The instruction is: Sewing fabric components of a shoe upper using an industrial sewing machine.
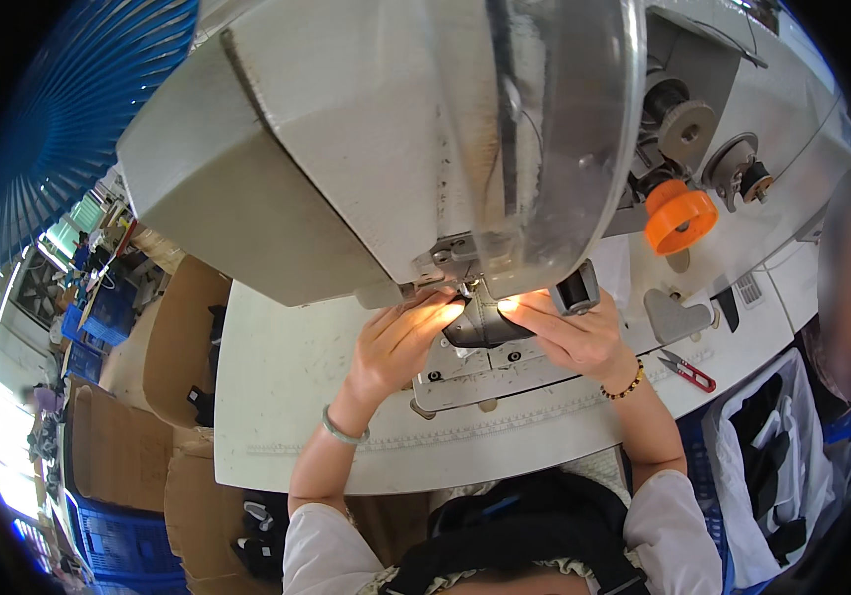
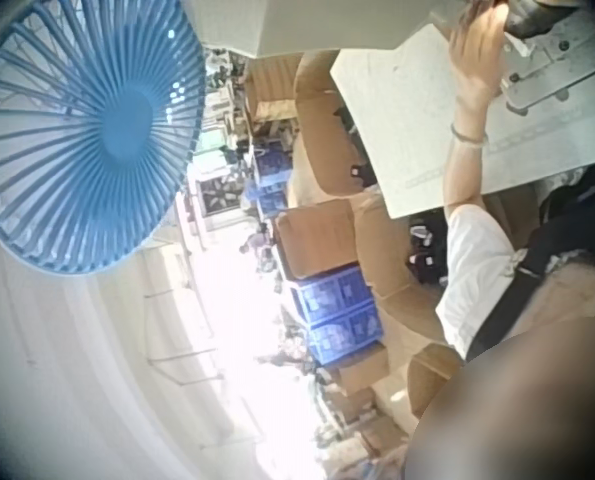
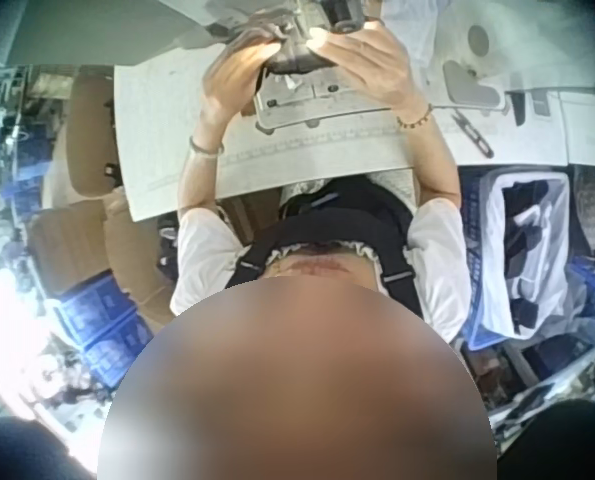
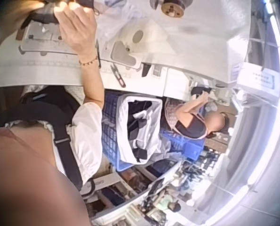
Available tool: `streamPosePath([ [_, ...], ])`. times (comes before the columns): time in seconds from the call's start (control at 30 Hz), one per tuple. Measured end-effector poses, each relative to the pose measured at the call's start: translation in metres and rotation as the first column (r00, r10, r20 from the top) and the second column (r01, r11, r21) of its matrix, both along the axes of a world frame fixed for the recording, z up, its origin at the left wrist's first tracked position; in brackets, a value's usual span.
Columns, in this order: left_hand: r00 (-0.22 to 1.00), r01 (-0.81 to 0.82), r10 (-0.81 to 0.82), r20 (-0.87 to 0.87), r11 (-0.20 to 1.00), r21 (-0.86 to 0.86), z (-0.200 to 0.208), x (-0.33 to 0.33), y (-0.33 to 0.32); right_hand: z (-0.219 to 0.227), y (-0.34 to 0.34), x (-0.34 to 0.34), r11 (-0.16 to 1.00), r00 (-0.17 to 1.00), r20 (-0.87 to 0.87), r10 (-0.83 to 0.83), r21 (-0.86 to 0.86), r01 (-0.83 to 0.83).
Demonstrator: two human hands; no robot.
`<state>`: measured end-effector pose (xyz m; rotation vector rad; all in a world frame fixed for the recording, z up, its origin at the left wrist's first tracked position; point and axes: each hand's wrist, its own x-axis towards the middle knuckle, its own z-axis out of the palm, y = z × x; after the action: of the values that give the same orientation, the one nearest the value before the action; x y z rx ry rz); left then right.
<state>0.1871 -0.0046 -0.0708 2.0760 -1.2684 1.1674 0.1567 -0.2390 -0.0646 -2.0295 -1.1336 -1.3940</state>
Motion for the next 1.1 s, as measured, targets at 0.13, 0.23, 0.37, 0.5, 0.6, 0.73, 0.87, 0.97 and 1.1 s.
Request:
streamPosePath([
  [0.13, 1.0, 0.029, -0.029, -0.008, 0.999, -0.02, -0.001, 0.003, 0.0, -0.001, 0.001, -0.001, 1.0, 1.0, -0.017, -0.018, -0.002, 0.018],
  [0.23, 1.0, 0.017, -0.017, 0.01, 1.0, -0.02, -0.002, 0.003, -0.001, 0.001, 0.001, 0.0, 1.0, 1.0, -0.022, -0.02, 0.011, 0.02],
  [0.37, 1.0, -0.005, 0.006, 0.022, 1.0, -0.015, -0.002, 0.003, -0.002, 0.0, 0.002, 0.002, 1.0, 1.0, -0.032, -0.001, 0.022, 0.002],
  [0.5, 1.0, 0.012, -0.011, -0.01, 0.998, 0.06, 0.003, -0.003, -0.003, 0.002, 0.0, 0.001, 1.0, 0.999, -0.042, -0.02, -0.003, 0.02],
  [0.6, 0.996, 0.092, -0.092, -0.015, 0.996, 0.0, 0.004, -0.003, -0.004, 0.002, 0.001, -0.001, 0.999, 0.999, -0.038, -0.035, 0.001, 0.035],
  [0.73, 0.992, 0.125, -0.125, 0.005, 0.992, -0.003, 0.003, 0.0, -0.001, 0.002, 0.004, -0.002, 0.999, 0.999, -0.011, -0.032, 0.002, 0.032],
  [0.87, 0.995, 0.099, -0.099, -0.004, 0.995, -0.012, 0.003, -0.006, -0.005, -0.002, 0.0, -0.001, 1.0, 0.999, -0.049, -0.018, 0.007, 0.018],
  [0.97, 0.995, 0.093, -0.092, 0.034, 0.995, -0.038, 0.002, -0.006, -0.007, -0.001, 0.0, 0.001, 1.0, 0.998, -0.065, -0.007, 0.011, 0.008],
  [1.1, 0.996, 0.084, -0.082, 0.043, 0.996, -0.034, 0.003, -0.007, -0.008, 0.001, 0.001, 0.003, 1.0, 0.999, -0.051, -0.016, 0.016, 0.017],
])
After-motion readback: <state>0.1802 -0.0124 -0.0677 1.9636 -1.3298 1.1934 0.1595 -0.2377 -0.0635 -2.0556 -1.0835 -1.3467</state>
